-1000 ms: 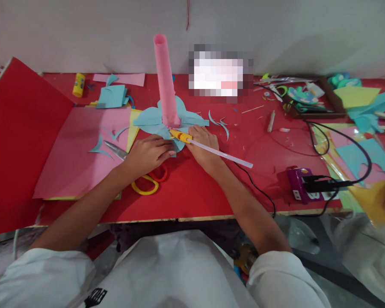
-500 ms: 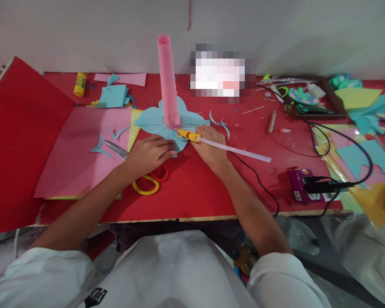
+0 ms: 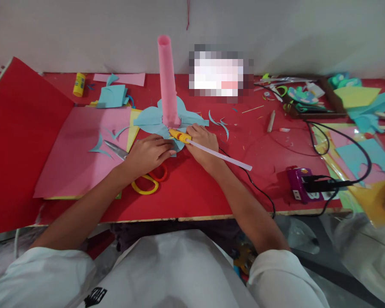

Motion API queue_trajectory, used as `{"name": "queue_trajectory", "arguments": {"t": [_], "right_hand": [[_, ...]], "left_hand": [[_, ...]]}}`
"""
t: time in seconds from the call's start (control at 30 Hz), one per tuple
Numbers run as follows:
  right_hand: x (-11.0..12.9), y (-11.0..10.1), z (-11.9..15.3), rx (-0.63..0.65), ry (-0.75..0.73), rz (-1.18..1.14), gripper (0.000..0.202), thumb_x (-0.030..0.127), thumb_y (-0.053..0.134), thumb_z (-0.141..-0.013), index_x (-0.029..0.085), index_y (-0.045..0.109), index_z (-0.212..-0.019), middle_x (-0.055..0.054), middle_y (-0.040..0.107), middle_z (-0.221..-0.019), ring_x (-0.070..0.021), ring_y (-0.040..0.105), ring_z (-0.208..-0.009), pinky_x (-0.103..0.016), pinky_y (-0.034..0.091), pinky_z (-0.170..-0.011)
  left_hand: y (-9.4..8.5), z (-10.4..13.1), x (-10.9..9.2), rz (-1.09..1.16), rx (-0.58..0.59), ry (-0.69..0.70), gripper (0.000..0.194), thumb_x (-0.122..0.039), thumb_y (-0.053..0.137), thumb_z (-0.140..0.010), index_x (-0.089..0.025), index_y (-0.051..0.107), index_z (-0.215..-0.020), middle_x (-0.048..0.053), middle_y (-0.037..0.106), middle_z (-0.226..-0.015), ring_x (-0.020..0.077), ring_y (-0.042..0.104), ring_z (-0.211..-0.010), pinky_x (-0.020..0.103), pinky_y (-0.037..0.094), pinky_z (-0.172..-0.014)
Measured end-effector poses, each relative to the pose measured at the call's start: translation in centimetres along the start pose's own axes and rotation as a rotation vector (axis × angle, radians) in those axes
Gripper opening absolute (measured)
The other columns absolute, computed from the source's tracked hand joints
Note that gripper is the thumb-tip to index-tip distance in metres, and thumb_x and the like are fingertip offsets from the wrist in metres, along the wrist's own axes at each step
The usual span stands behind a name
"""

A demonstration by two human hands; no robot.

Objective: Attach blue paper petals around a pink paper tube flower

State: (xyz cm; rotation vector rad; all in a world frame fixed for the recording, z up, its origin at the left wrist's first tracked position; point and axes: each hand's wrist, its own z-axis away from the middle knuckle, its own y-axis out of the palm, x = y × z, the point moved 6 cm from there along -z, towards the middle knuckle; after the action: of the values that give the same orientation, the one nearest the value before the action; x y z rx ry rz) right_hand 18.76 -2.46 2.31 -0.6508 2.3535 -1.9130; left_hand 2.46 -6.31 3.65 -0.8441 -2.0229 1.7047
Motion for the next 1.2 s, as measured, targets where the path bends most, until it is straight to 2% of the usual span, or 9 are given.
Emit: {"name": "queue_trajectory", "arguments": {"t": [0.33,0.6,1.0,1.2], "right_hand": [[-1.2,-0.4,0.2,-0.041,0.01,-0.005,0.014,0.03,0.059,-0.101,0.023,0.066,-0.092,-0.006,0.071,-0.097,-0.0224,0.061,-0.089,-0.034,0.027,-0.064],[-0.1,0.3,0.1,-0.004,-0.054,-0.002,0.016,0.028,0.054,-0.102,0.023,0.069,-0.1,-0.008,0.072,-0.101,-0.0229,0.061,-0.091,-0.035,0.026,-0.062],[-1.4,-0.6,0.3,-0.027,0.037,-0.004,0.014,0.028,0.059,-0.098,0.022,0.065,-0.087,-0.007,0.071,-0.094,-0.0232,0.061,-0.09,-0.033,0.028,-0.064],[-0.9,-0.1,0.3,-0.041,-0.014,-0.001,0.015,0.031,0.056,-0.102,0.023,0.066,-0.095,-0.007,0.073,-0.1,-0.0243,0.063,-0.095,-0.034,0.032,-0.067]], "left_hand": [[0.1,0.0,0.1,0.021,-0.022,0.007,0.042,-0.041,0.045,-0.11,-0.018,0.08,-0.107,0.009,0.08,-0.109,0.0261,0.069,-0.107,0.04,0.057,-0.089],[0.0,0.0,0.0,-0.019,-0.021,0.015,0.043,-0.042,0.045,-0.11,-0.017,0.079,-0.102,0.009,0.08,-0.107,0.0265,0.069,-0.106,0.039,0.056,-0.085],[0.1,0.1,0.0,-0.004,-0.021,0.025,0.044,-0.041,0.043,-0.112,-0.019,0.08,-0.106,0.007,0.08,-0.115,0.0253,0.07,-0.107,0.039,0.056,-0.088],[0.2,0.0,0.1,0.012,-0.019,0.011,0.044,-0.041,0.043,-0.111,-0.017,0.08,-0.106,0.009,0.08,-0.111,0.0261,0.07,-0.108,0.04,0.057,-0.09]]}}
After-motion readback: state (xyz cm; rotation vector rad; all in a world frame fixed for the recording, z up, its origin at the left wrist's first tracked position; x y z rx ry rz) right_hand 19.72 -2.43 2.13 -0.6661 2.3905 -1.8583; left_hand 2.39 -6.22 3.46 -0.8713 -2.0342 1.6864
